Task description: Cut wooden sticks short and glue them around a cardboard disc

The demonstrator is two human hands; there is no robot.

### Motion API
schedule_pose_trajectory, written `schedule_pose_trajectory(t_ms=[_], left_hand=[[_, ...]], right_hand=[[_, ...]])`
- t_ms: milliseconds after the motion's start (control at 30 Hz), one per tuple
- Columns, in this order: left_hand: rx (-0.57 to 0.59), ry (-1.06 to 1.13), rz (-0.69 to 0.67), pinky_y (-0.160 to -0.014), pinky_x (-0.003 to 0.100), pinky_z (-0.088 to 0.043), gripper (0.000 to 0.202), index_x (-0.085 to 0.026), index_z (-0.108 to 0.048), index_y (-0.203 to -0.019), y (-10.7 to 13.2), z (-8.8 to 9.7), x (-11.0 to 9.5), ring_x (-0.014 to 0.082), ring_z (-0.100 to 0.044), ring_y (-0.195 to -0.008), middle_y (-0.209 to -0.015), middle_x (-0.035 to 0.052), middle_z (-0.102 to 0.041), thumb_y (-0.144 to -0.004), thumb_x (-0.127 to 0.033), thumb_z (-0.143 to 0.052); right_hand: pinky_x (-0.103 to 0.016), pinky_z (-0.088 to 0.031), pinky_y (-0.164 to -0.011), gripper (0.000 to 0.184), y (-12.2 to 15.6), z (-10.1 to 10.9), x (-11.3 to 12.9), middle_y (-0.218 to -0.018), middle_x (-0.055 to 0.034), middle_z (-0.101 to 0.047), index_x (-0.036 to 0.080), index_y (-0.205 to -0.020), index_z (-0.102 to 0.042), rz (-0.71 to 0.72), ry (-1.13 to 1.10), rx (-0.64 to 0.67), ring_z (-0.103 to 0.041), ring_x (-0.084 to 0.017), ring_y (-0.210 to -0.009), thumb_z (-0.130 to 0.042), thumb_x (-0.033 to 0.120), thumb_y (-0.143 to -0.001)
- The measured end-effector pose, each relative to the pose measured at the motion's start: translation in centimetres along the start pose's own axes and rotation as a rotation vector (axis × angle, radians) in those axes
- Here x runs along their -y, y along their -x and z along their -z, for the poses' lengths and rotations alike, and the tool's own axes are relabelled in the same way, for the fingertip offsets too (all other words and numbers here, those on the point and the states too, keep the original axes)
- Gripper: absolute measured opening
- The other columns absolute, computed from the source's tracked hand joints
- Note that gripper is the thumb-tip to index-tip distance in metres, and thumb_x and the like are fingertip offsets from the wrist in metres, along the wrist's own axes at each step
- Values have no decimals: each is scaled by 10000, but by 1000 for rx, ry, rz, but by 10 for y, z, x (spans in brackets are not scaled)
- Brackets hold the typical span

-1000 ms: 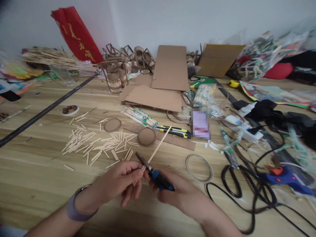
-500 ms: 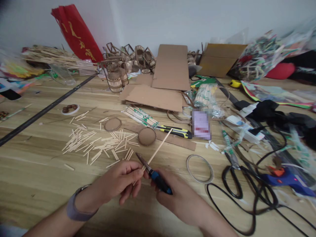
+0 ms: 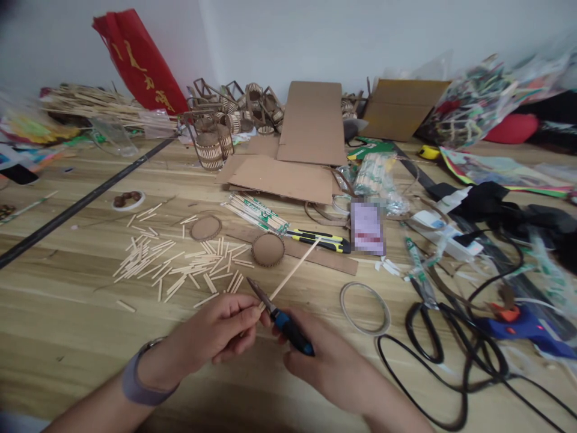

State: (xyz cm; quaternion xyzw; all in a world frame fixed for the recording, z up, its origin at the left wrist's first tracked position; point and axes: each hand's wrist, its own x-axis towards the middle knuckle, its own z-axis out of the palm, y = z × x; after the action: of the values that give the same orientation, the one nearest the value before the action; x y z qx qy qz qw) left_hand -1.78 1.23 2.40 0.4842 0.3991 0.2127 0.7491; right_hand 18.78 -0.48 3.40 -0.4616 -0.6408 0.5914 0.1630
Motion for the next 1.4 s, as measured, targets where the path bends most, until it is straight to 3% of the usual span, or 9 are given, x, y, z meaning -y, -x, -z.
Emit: schedule_pose_trajectory(t_ms=[300, 667, 833, 933, 1067, 1167, 1267, 1333, 1400], left_hand=[[-23, -123, -36, -368, 176, -212, 477, -141, -580, -871, 1, 0, -1, 42, -296, -384, -506, -84, -410, -853, -603, -462], [-66, -197, -85, -418, 182, -243, 377, -149, -578, -865, 0, 3, 5, 54, -317, -422, -530, -73, -431, -910, -493, -432], [-247, -94, -242, -435, 188, -242, 340, -172, -521, -854, -2, 7, 0, 64, -303, -439, -529, -80, -402, -918, -490, -418], [-367, -80, -236, -438, 192, -244, 327, -180, -500, -853, -4, 8, 0, 73, -300, -442, -521, -87, -377, -914, -487, -405], [-185, -350, -103, -489, 203, -295, 337, -168, -549, -869, -4, 3, 7, 86, -383, -483, -536, -72, -422, -934, -450, -377], [-94, -559, -101, -520, 213, -300, 317, -174, -572, -844, -3, -3, 10, 95, -433, -538, -585, -57, -458, -950, -387, -363], [-137, -724, -163, -584, 224, -312, 298, -181, -564, -789, -3, -6, 12, 110, -507, -642, -660, -36, -531, -960, -326, -367], [-192, -827, -173, -585, 236, -298, 278, -185, -550, -773, -3, -7, 13, 122, -531, -664, -684, -25, -568, -959, -303, -380], [-238, -937, -165, -566, 253, -275, 265, -189, -548, -778, -4, -8, 14, 135, -540, -643, -682, -13, -591, -959, -291, -384]], right_hand=[[-280, -424, -722, 271, -2, -7, 2, -832, -7, -595, 196, -909, -562, -4, 129, -82, -535, -178, -786, -467, 112, -669], [-318, -436, -793, 272, -5, -12, -5, -927, -36, -638, 189, -1019, -583, -6, 171, -142, -565, -208, -879, -502, 158, -761], [-314, -457, -783, 231, -1, 3, -8, -977, -46, -631, 201, -1046, -561, 6, 56, -110, -579, -207, -901, -539, 299, -838], [-304, -463, -736, 181, -1, 11, -12, -897, -44, -624, 213, -968, -552, 78, 189, -284, -581, -192, -824, -498, 365, -885], [-345, -469, -809, 68, -7, 16, -21, -993, -83, -638, 233, -930, -528, 328, 475, -632, -602, -229, -951, -502, 276, -884], [-372, -452, -907, 145, -12, 13, -28, -1275, -134, -561, 225, -1008, -526, 522, 651, -682, -523, -260, -1191, -513, 195, -867], [-323, -500, -744, 110, -16, 8, -34, -1039, -118, -651, 205, -992, -517, 471, 777, -638, -632, -241, -957, -511, 215, -882], [-305, -479, -610, 62, -19, 3, -37, -811, -64, -641, 204, -930, -510, 401, 850, -661, -634, -230, -746, -510, 247, -886], [-302, -451, -562, 55, -20, -2, -40, -748, -44, -618, 206, -906, -501, 354, 912, -698, -620, -232, -683, -506, 256, -882]])
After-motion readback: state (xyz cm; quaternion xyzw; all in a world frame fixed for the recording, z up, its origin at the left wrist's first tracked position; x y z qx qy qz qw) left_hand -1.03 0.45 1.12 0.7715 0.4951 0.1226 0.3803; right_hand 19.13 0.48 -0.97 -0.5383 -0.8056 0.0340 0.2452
